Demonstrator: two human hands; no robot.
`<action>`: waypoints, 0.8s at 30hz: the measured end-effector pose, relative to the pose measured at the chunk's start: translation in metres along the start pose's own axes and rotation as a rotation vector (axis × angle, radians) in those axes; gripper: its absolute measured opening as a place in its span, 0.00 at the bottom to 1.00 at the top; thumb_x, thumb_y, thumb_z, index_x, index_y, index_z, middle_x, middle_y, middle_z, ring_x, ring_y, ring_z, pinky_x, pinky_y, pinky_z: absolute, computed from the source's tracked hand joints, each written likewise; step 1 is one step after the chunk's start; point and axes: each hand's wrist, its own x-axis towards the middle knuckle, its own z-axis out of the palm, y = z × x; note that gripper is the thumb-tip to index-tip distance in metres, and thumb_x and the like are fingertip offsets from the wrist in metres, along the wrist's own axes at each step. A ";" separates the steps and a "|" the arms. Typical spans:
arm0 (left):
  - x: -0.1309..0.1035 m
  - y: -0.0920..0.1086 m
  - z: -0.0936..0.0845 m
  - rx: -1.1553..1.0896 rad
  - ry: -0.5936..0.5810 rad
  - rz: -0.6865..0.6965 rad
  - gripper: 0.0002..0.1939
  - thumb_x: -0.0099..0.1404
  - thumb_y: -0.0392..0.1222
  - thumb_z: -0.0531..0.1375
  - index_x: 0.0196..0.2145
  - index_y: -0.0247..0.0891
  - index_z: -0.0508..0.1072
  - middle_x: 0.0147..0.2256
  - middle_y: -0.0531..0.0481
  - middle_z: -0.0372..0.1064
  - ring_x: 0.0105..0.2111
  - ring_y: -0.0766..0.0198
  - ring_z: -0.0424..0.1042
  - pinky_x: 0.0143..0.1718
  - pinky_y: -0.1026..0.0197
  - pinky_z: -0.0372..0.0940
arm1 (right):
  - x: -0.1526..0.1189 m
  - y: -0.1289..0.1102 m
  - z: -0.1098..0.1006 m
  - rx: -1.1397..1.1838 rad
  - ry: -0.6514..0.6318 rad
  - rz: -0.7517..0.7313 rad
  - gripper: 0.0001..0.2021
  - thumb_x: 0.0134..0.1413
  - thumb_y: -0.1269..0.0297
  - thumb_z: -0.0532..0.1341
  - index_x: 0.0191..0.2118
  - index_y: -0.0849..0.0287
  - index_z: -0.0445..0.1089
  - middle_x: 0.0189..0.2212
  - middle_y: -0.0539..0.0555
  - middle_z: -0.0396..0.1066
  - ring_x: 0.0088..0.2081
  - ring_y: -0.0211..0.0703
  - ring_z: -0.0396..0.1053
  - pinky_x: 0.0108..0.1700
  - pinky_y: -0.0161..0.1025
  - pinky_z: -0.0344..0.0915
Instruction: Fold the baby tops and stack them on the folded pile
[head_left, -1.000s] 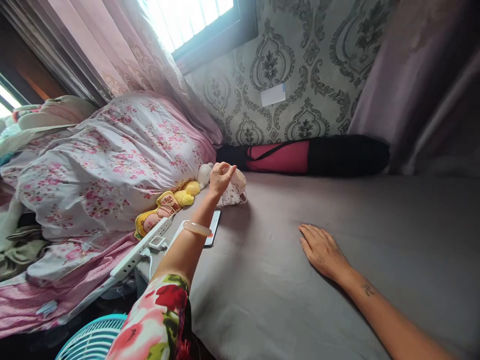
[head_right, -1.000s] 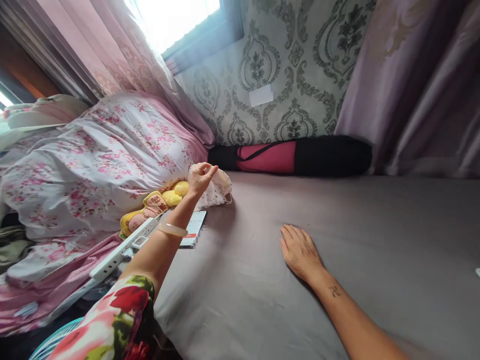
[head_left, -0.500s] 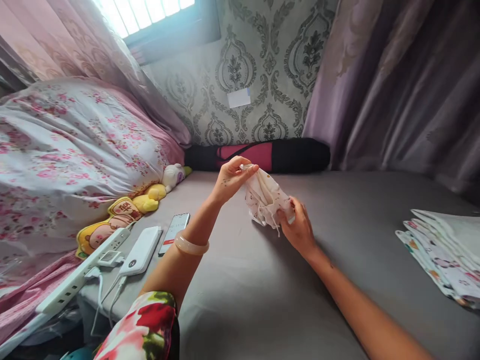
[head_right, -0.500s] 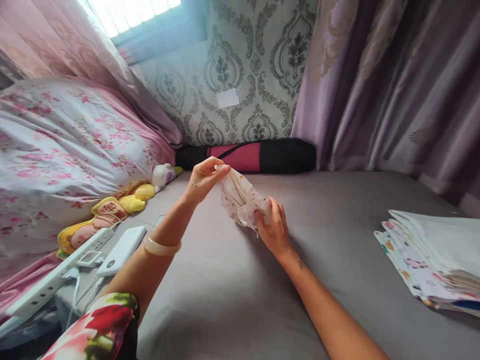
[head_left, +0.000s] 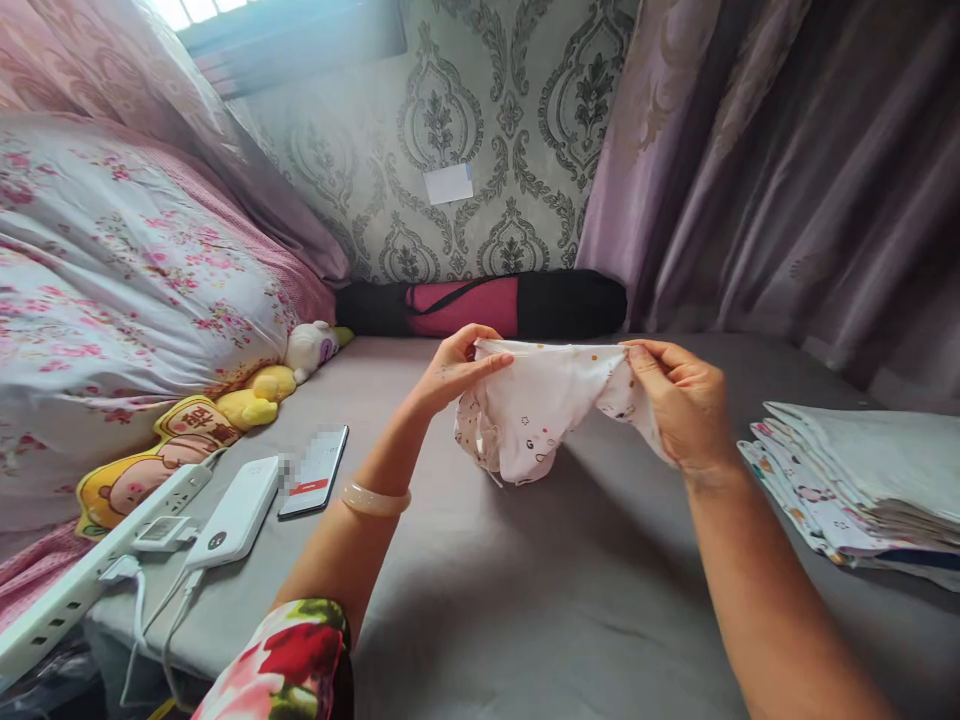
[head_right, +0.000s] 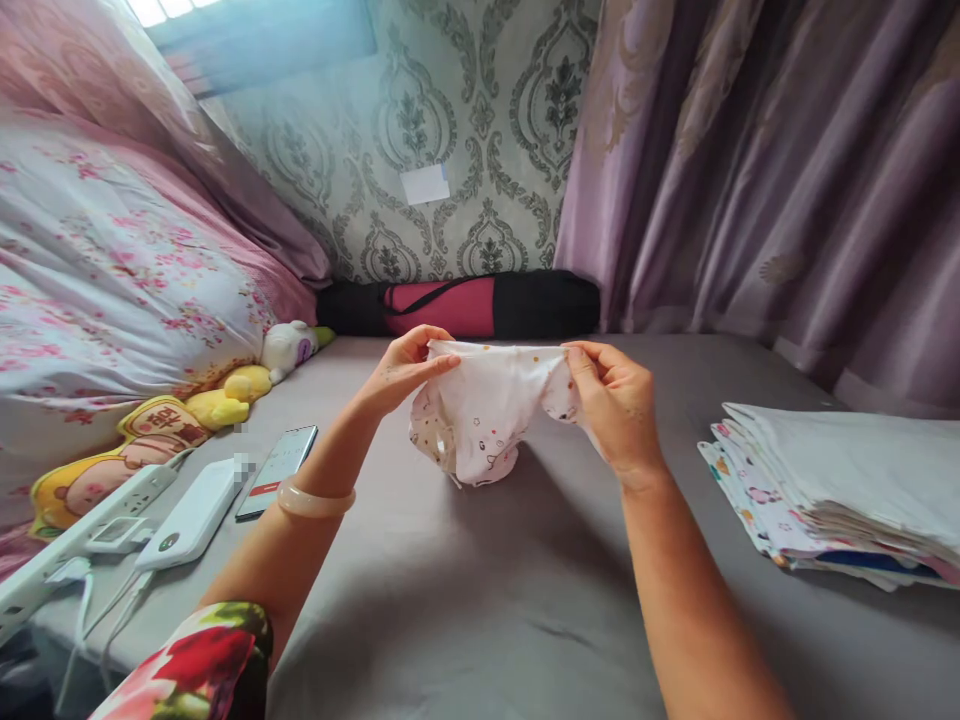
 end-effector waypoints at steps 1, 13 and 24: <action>-0.001 -0.001 0.004 -0.013 -0.039 -0.013 0.20 0.52 0.48 0.69 0.39 0.37 0.71 0.32 0.53 0.66 0.29 0.70 0.64 0.29 0.67 0.60 | 0.001 -0.007 -0.008 -0.001 -0.004 0.024 0.14 0.51 0.49 0.65 0.37 0.54 0.76 0.29 0.51 0.76 0.28 0.41 0.70 0.28 0.36 0.66; 0.006 -0.049 0.077 0.194 -0.071 -0.073 0.13 0.54 0.40 0.65 0.39 0.37 0.75 0.36 0.51 0.64 0.32 0.68 0.63 0.34 0.66 0.61 | 0.014 -0.004 -0.084 -0.319 -0.433 0.499 0.22 0.41 0.42 0.68 0.34 0.57 0.76 0.28 0.53 0.77 0.27 0.42 0.70 0.28 0.36 0.65; 0.005 -0.066 0.108 0.213 -0.078 -0.225 0.13 0.59 0.43 0.61 0.41 0.41 0.78 0.38 0.49 0.60 0.38 0.63 0.64 0.42 0.61 0.64 | 0.014 0.005 -0.103 -0.345 -0.533 0.482 0.22 0.43 0.41 0.67 0.33 0.57 0.77 0.28 0.53 0.77 0.27 0.42 0.71 0.27 0.35 0.65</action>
